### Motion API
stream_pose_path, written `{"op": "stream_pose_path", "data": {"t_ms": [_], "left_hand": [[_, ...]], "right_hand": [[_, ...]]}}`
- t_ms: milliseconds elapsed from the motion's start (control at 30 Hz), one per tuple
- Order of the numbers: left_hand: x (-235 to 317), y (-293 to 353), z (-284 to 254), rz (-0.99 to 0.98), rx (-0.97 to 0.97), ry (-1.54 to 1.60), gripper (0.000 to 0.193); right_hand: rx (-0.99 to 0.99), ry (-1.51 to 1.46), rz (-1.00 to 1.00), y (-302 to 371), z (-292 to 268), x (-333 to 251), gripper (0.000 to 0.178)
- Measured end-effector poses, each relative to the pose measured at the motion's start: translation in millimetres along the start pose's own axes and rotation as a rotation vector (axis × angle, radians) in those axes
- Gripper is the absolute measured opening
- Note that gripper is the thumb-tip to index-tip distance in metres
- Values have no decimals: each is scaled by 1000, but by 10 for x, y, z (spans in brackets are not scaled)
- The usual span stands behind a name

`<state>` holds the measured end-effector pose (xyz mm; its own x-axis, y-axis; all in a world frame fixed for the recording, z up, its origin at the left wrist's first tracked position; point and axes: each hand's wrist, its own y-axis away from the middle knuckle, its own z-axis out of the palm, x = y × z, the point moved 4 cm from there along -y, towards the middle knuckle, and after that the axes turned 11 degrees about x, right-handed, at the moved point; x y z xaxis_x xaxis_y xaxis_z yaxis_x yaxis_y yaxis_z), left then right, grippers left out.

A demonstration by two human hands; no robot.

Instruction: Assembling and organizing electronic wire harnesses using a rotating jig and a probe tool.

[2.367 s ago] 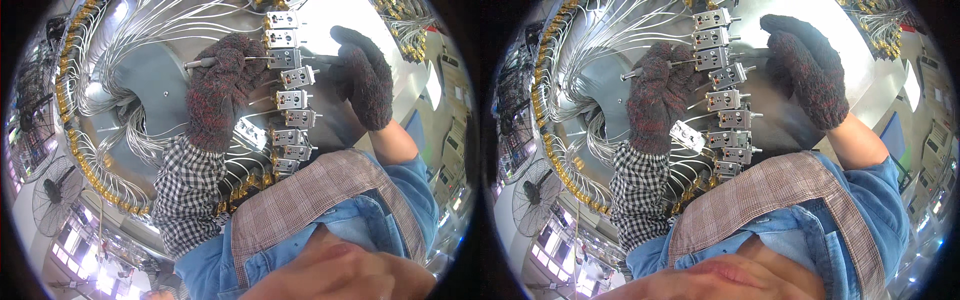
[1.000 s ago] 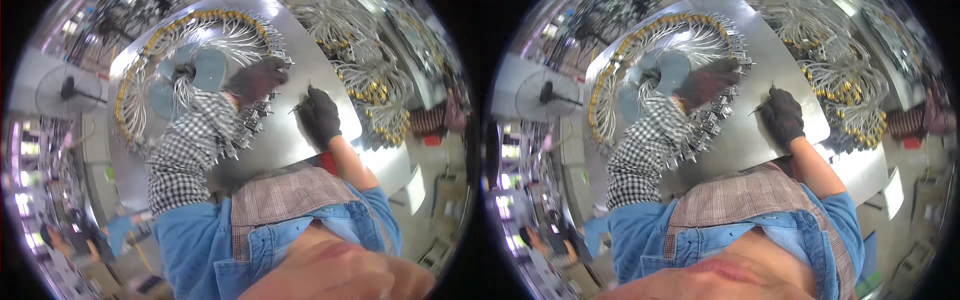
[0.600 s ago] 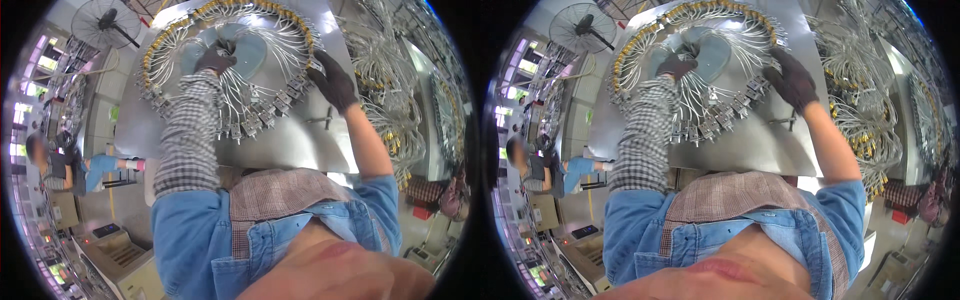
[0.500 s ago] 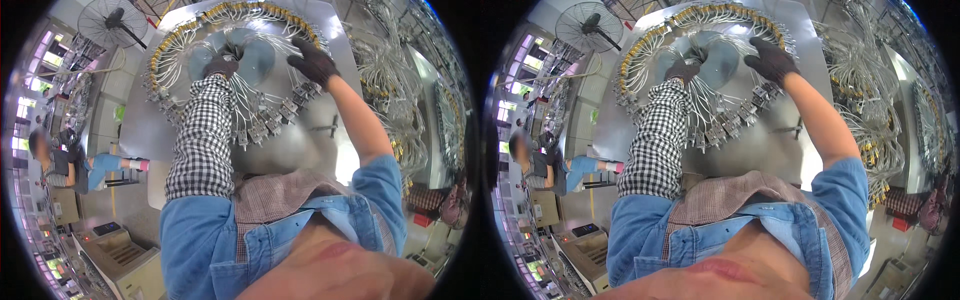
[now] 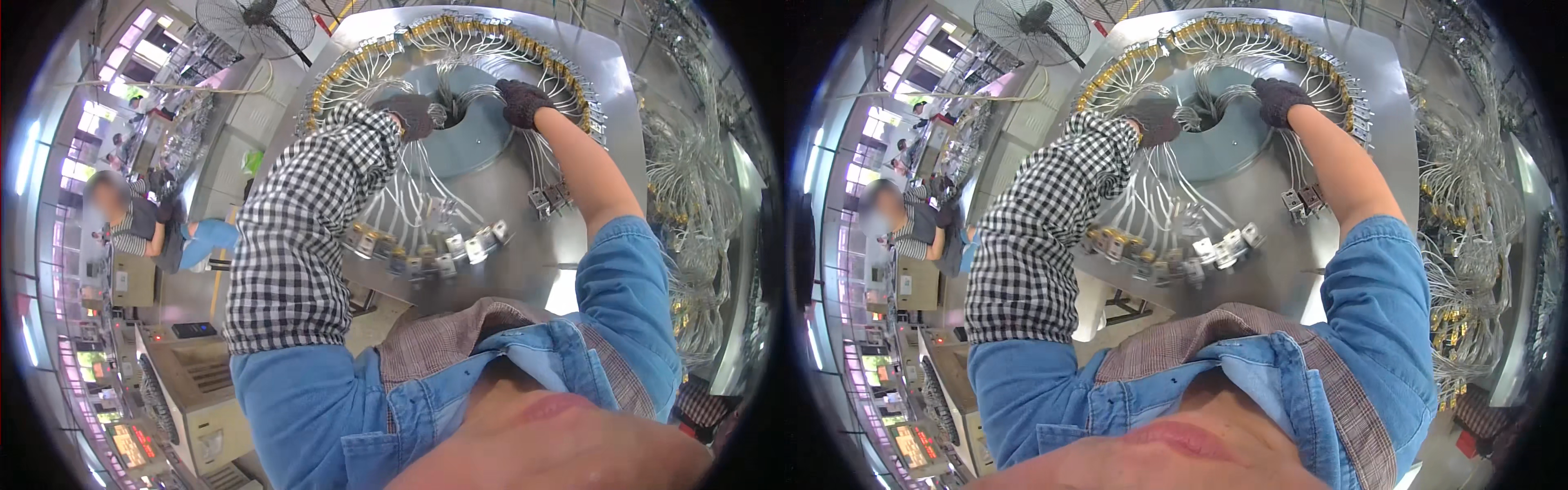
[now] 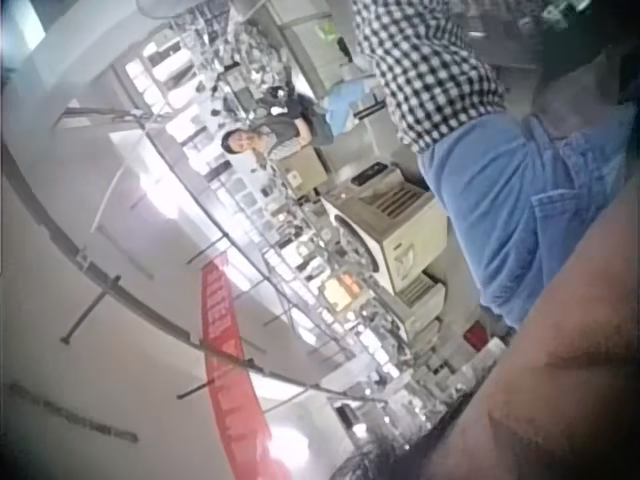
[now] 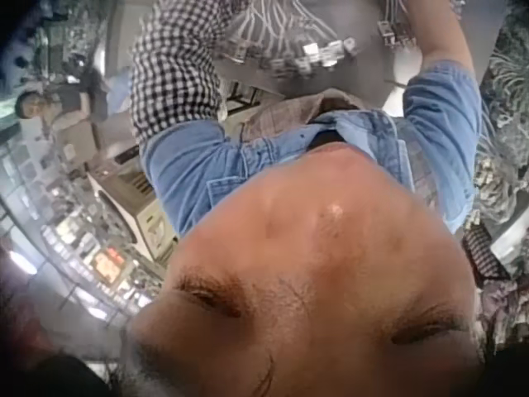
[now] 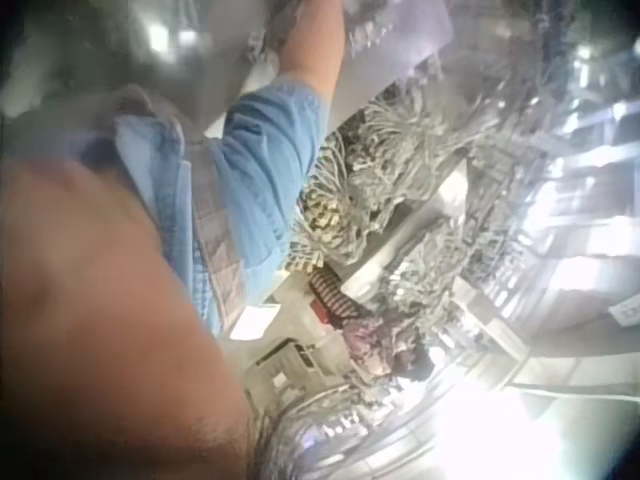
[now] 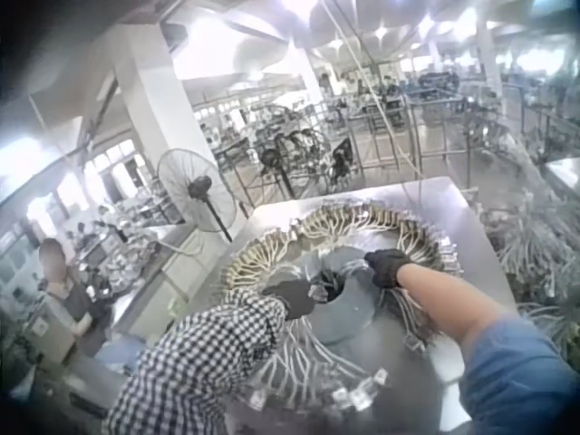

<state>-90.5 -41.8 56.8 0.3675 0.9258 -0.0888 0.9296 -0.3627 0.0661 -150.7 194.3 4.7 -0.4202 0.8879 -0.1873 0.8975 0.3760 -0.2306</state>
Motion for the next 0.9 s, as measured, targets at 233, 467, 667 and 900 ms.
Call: {"op": "stream_pose_path", "data": {"t_ms": [233,467,667,900], "left_hand": [[35,-198,-344,367,-96,-241,29],[-683,-459,-164,392,-156,-212,45],[-957,-638,77,354,168,-48,59],[-1078,-703,167,268,-12,216,64]], "right_hand": [[-29,-27,92,104,-23,-38,45],[46,-9,145,45,-26,-92,40],[-2,-6,249,-129,66,-121,25],[2,160,96,-26,-280,-590,21]]}}
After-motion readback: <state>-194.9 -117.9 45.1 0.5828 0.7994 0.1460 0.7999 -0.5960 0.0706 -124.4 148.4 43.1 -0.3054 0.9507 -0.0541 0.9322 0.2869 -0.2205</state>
